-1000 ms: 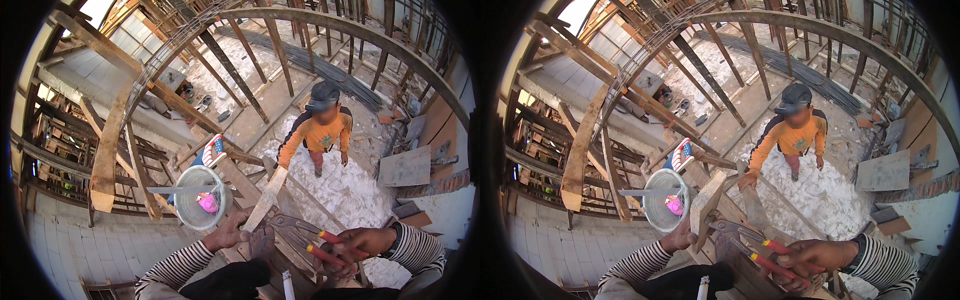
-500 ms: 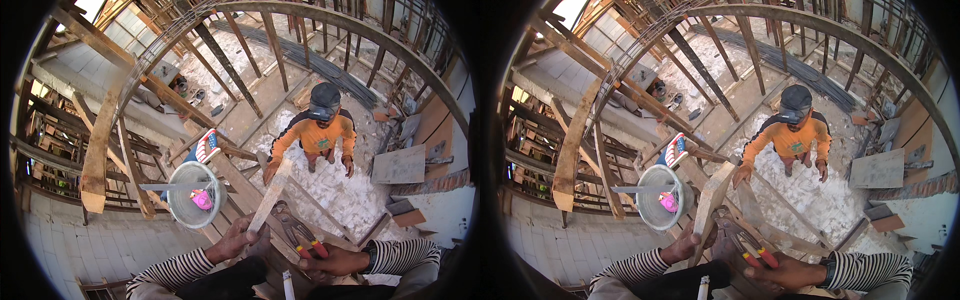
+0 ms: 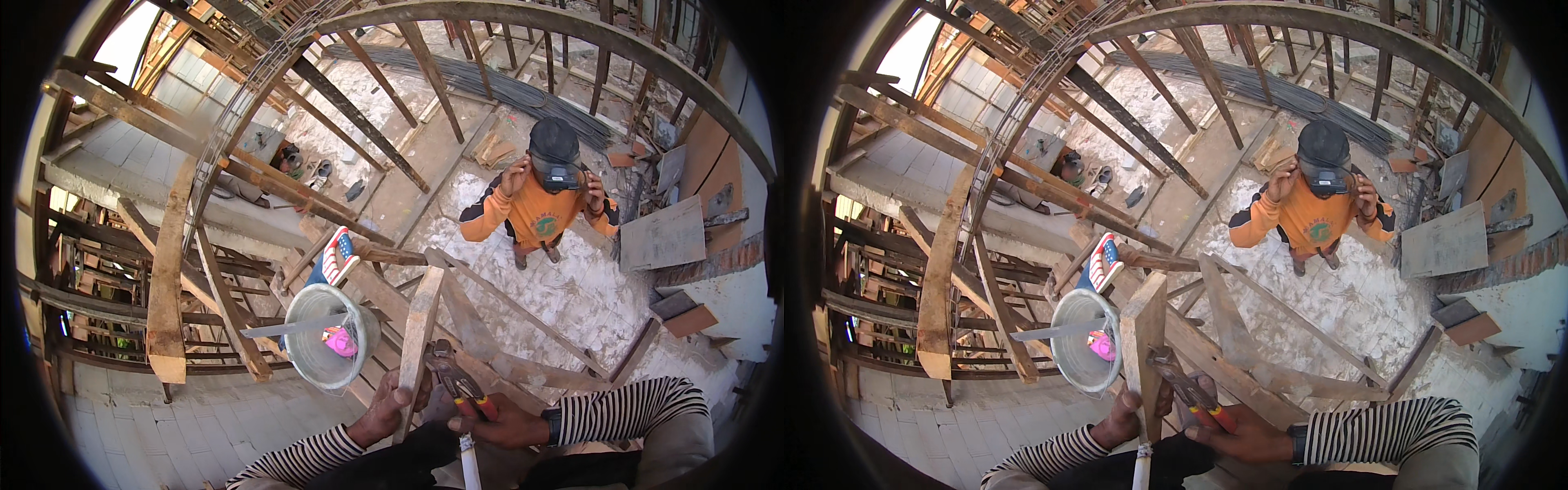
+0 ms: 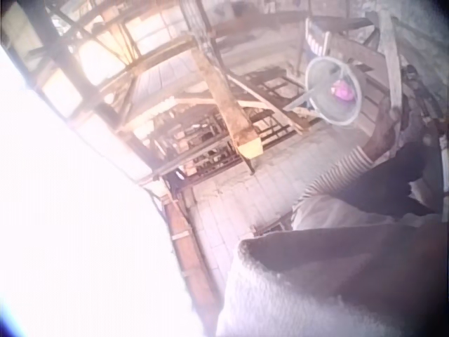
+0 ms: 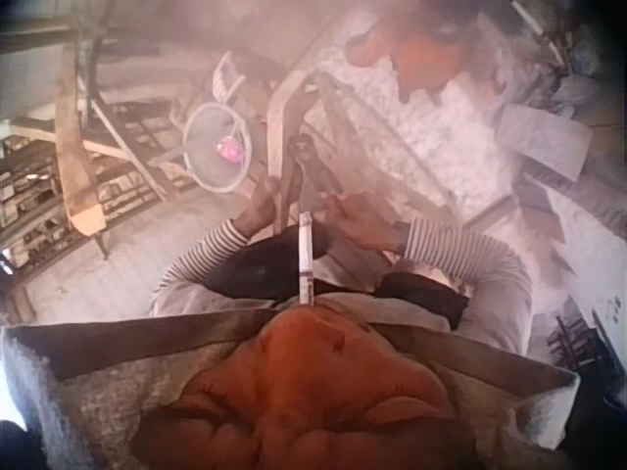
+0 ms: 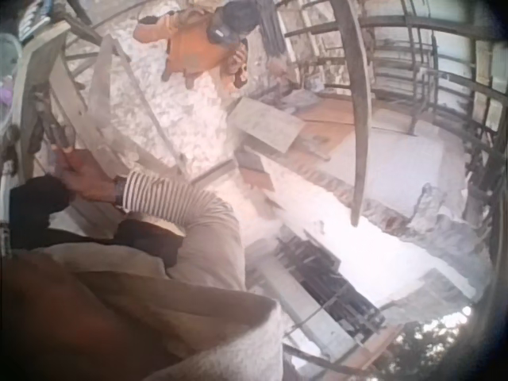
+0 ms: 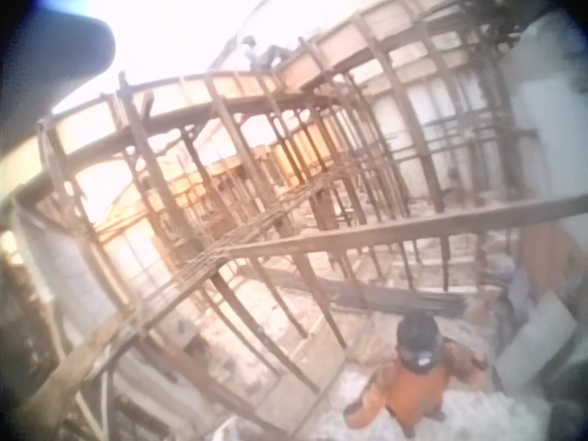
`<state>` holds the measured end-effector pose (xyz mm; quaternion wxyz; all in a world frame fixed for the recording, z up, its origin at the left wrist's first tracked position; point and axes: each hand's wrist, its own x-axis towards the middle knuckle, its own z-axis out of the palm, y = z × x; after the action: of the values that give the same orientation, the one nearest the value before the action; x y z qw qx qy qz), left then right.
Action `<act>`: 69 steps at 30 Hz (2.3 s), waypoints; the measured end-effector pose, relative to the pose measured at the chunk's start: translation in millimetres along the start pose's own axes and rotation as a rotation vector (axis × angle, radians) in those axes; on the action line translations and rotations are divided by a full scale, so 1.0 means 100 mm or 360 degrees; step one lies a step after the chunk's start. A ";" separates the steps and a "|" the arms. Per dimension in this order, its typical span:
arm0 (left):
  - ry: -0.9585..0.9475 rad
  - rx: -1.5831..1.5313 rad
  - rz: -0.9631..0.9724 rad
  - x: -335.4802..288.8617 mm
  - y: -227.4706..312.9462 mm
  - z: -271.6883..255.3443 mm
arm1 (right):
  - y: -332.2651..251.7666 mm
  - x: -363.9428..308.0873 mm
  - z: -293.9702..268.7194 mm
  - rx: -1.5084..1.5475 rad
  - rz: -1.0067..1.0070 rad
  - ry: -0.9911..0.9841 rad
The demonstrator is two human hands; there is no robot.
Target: The person uses pliers to remove nails from a wooden plank and then hammers nails into it to attach it to a wooden frame. They repeatedly retrieve nails from a bucket and secure the plank while another person stands nearby.
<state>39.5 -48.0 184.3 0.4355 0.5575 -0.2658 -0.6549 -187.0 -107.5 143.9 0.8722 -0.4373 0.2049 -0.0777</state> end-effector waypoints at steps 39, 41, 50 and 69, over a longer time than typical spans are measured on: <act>-0.0386 0.0218 0.0031 0.54 0.12 -0.39 | -1.13 -0.28 -0.87 0.0395 0.0793 -0.0578; -0.0398 0.0131 -0.0052 0.53 0.03 -0.36 | -1.06 -0.30 -0.82 0.0544 0.0907 -0.0528; -0.0263 -0.0022 0.0026 0.50 -0.06 -0.16 | -0.75 -0.26 -0.48 0.0555 0.0841 -0.0371; 0.0061 -0.0441 -0.0180 0.47 -0.01 0.13 | 0.12 0.41 -0.09 0.0266 -0.0124 0.0131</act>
<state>27.0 -90.3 163.3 0.4757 0.5185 -0.1326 -0.6981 -154.4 -119.3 117.6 0.8928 -0.3670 0.2162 -0.1462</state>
